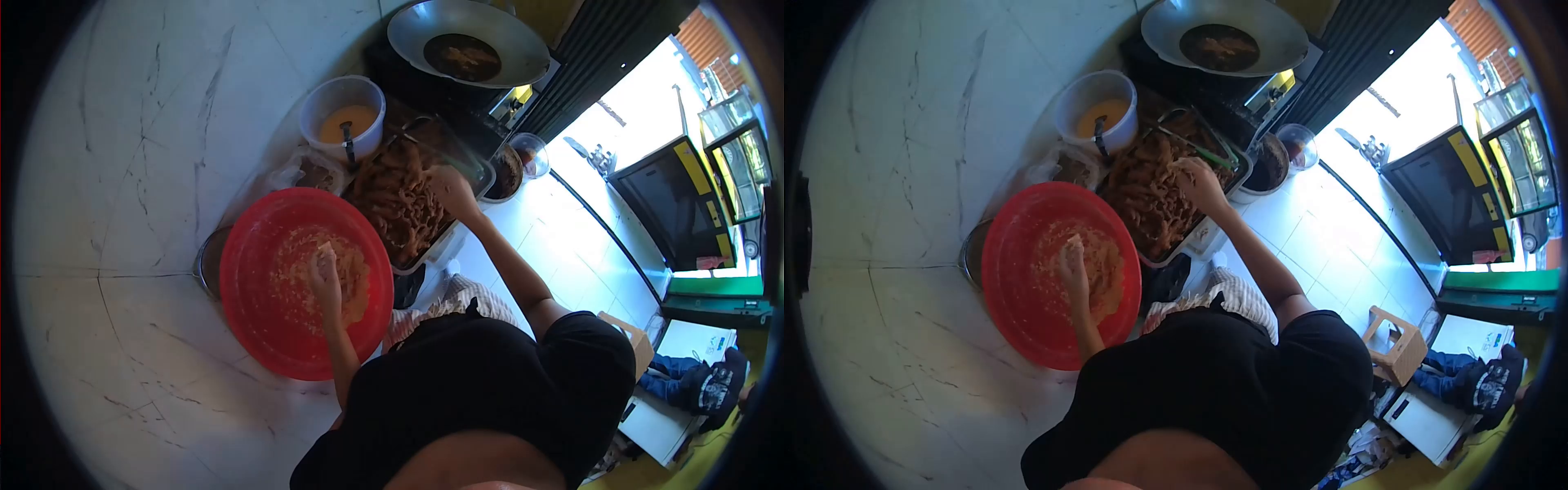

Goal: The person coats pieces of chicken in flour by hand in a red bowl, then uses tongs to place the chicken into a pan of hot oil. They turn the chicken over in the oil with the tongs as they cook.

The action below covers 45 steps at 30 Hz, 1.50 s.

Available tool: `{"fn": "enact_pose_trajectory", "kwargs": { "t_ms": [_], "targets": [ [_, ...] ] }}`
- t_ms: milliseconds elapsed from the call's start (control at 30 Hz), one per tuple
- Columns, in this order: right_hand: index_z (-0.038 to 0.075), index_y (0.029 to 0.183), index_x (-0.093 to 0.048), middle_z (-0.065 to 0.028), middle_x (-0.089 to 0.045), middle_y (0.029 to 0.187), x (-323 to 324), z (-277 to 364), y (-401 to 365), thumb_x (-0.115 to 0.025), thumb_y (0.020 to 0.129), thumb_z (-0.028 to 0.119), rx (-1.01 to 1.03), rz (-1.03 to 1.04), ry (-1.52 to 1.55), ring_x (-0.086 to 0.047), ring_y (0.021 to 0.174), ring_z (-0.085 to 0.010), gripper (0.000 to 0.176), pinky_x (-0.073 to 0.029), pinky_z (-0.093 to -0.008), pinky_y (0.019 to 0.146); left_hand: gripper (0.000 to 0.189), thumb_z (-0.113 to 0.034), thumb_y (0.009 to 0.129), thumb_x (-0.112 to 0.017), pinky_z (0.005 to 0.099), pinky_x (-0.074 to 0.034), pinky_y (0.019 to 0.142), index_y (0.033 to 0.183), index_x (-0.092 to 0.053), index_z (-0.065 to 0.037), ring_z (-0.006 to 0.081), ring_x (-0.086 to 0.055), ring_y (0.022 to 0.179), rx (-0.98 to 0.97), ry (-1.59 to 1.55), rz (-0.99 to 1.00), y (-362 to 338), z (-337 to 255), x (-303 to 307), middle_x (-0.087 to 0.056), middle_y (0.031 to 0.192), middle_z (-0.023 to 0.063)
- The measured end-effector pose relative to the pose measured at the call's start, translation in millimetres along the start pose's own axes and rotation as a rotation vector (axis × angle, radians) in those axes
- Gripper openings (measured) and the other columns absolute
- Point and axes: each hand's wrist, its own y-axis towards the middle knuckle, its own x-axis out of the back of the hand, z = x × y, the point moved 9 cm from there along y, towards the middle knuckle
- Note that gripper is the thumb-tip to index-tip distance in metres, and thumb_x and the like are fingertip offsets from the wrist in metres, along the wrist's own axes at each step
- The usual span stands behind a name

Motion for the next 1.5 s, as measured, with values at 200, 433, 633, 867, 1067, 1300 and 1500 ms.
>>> {"fn": "enact_pose_trajectory", "kwargs": {
  "t_ms": [200, 433, 633, 867, 1067, 1300, 1500],
  "targets": [
    [0.01, 0.105, -0.057, -0.0214, -0.033, 0.126, 25.6, -116.2, 8.7, -0.061, 0.07, 0.021, -0.096, 0.071, -0.405, -0.031, 0.116, -0.0387, 0.037, -0.03, -0.0454, 0.095, 0.045, -0.028, 0.083, -0.056, 0.0398, -0.035, 0.091, 0.114, -0.043, 0.002, 0.029, -0.043, 0.109, -0.441, 0.45, -0.033, 12.3, -36.4, -101.5, -0.042, 0.118, 0.0178],
    [0.01, 0.098, -0.061, -0.0237, -0.031, 0.126, 32.8, -132.2, 25.4, -0.067, 0.065, 0.022, -0.098, 0.058, -0.306, -0.03, 0.116, -0.0398, 0.035, -0.029, -0.0452, 0.096, 0.052, -0.029, 0.079, -0.059, 0.044, -0.033, 0.091, 0.115, -0.04, 0.003, 0.0352, -0.039, 0.111, -0.514, 0.712, -0.226, 30.0, -45.2, -138.1, -0.04, 0.117, 0.0217],
    [0.007, 0.081, -0.062, -0.024, -0.037, 0.122, 31.6, -132.3, 42.2, -0.07, 0.058, 0.026, -0.058, 0.074, -0.297, -0.039, 0.109, -0.0387, 0.031, -0.034, -0.0404, 0.093, 0.033, -0.019, 0.081, -0.056, 0.0424, -0.035, 0.09, 0.108, -0.048, 0.0, 0.0321, -0.042, 0.108, -0.481, 0.667, -0.285, 29.8, -45.5, -131.1, -0.046, 0.112, 0.0181],
    [0.001, 0.067, -0.055, -0.0128, -0.056, 0.071, 43.0, -130.4, 53.3, -0.072, 0.057, 0.032, -0.395, 0.253, -0.185, -0.056, 0.066, -0.0266, 0.037, -0.045, -0.0353, 0.06, 0.029, -0.017, 0.081, -0.056, 0.0416, -0.036, 0.089, 0.105, -0.049, -0.001, 0.031, -0.044, 0.107, -0.521, 0.665, -0.286, 28.5, -46.6, -130.4, -0.049, 0.109, 0.0165],
    [-0.001, 0.062, -0.05, -0.0137, -0.054, 0.063, 44.3, -110.3, 56.2, -0.074, 0.055, 0.032, -0.254, 0.099, -0.115, -0.053, 0.057, -0.0246, 0.041, -0.043, -0.0346, 0.056, 0.028, -0.016, 0.08, -0.057, 0.0418, -0.037, 0.087, 0.103, -0.05, -0.002, 0.0307, -0.046, 0.105, -0.588, 0.613, -0.256, 28.1, -45.3, -129.6, -0.051, 0.106, 0.0149],
    [0.001, 0.1, -0.049, -0.0165, -0.058, 0.09, 76.0, -61.6, 9.0, -0.072, 0.061, 0.027, -0.288, -0.064, 0.031, -0.058, 0.083, -0.0279, 0.052, -0.045, -0.0346, 0.072, 0.026, -0.016, 0.08, -0.057, 0.0423, -0.038, 0.085, 0.102, -0.051, -0.003, 0.0313, -0.047, 0.103, -0.629, 0.547, -0.193, 26.1, -45.6, -128.6, -0.052, 0.104, 0.0151],
    [0.004, 0.132, -0.022, -0.0146, -0.057, 0.097, 86.4, -47.9, -57.0, -0.064, 0.076, 0.015, -0.353, 0.102, 0.318, -0.054, 0.075, -0.0165, 0.071, -0.045, -0.028, 0.072, 0.025, -0.019, 0.082, -0.055, 0.0412, -0.038, 0.085, 0.1, -0.053, -0.002, 0.0299, -0.048, 0.102, -0.616, 0.565, -0.187, 30.7, -43.2, -129.0, -0.053, 0.104, 0.0139]
  ]
}}
